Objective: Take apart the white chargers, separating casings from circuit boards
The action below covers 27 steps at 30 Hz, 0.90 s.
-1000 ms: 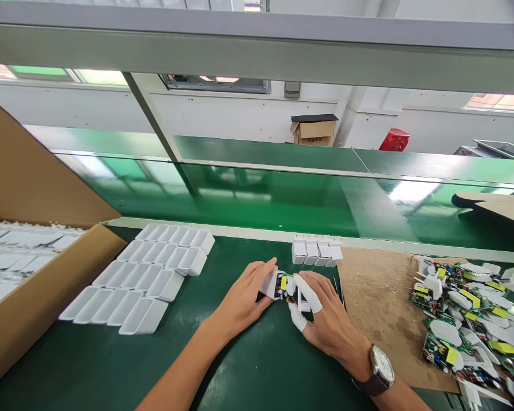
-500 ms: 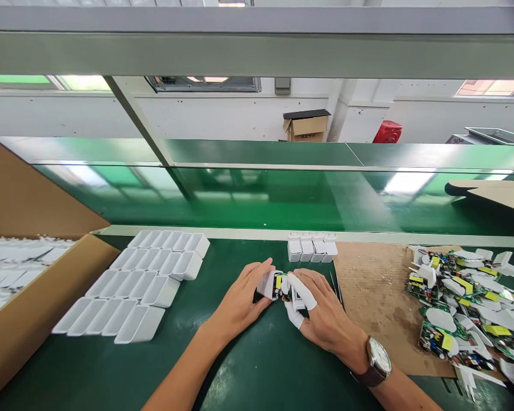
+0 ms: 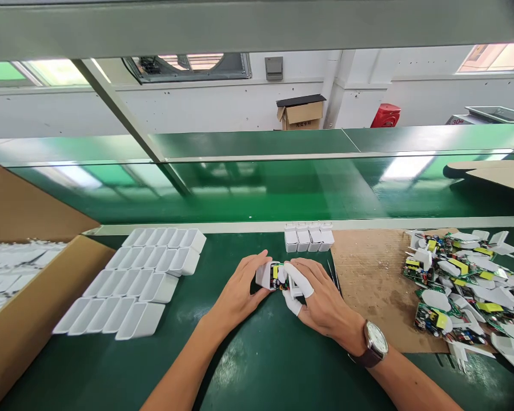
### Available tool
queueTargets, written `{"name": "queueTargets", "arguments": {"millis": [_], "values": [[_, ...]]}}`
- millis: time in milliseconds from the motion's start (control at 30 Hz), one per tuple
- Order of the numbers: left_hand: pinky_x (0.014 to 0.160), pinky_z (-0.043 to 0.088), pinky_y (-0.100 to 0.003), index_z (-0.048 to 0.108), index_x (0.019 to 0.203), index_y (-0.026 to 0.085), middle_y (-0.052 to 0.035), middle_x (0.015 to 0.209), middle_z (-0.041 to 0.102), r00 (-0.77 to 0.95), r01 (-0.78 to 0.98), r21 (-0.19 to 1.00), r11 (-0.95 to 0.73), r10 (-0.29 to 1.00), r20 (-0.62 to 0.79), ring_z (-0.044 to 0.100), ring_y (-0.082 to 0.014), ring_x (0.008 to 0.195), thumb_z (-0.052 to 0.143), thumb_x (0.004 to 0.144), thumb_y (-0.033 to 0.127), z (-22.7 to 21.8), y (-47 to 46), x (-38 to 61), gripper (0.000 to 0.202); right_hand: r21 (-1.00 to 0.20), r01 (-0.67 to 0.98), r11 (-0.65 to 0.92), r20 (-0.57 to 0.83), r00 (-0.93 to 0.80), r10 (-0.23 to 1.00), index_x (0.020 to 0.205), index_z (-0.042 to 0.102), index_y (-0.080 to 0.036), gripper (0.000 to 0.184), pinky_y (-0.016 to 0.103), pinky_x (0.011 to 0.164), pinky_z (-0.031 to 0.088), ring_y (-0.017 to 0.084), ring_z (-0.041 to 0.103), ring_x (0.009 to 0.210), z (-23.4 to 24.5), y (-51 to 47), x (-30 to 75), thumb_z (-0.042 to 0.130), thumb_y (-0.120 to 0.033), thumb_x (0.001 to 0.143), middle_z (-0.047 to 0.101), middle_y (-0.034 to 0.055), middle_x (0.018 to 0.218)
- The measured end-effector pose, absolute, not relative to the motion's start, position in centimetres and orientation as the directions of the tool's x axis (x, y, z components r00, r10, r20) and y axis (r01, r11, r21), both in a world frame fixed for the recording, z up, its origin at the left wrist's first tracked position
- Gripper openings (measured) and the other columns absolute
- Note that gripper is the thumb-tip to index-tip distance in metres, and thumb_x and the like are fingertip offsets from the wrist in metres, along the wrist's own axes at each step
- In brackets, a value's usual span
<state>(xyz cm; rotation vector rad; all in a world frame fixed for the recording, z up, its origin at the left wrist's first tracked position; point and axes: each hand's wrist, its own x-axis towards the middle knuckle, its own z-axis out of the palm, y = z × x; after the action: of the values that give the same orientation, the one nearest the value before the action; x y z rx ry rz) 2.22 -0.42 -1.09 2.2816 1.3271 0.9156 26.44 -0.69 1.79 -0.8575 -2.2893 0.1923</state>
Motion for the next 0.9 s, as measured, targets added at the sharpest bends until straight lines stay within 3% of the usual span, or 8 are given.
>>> {"name": "queueTargets", "arguments": {"millis": [333, 900], "values": [[0.112, 0.05, -0.051, 0.041, 0.148, 0.029, -0.0126, 0.148, 0.055, 0.34, 0.657, 0.564, -0.5, 0.864, 0.371, 0.055, -0.0287, 0.136, 0.066, 0.096, 0.022, -1.1, -0.6, 2.4, 0.058, -0.33, 0.538, 0.775, 0.577, -0.535, 0.617, 0.157, 0.029, -0.015, 0.068, 0.054, 0.098, 0.058, 0.033, 0.06, 0.121, 2.8, -0.7, 26.4, 0.049, -0.009, 0.092, 0.064, 0.0186, 0.127], [0.109, 0.052, -0.051, 0.035, 0.152, 0.028, -0.0115, 0.136, 0.064, 0.344, 0.671, 0.509, -0.539, 0.834, 0.431, 0.055, -0.0293, 0.135, 0.063, 0.096, 0.02, -0.4, -0.6, 3.1, 0.062, -0.322, 0.532, 0.783, 0.593, -0.532, 0.605, 0.157, 0.03, -0.013, 0.07, 0.054, 0.101, 0.056, 0.033, 0.058, 0.123, 2.4, -0.5, 26.4, 0.05, -0.007, 0.09, 0.064, 0.0185, 0.128]]}}
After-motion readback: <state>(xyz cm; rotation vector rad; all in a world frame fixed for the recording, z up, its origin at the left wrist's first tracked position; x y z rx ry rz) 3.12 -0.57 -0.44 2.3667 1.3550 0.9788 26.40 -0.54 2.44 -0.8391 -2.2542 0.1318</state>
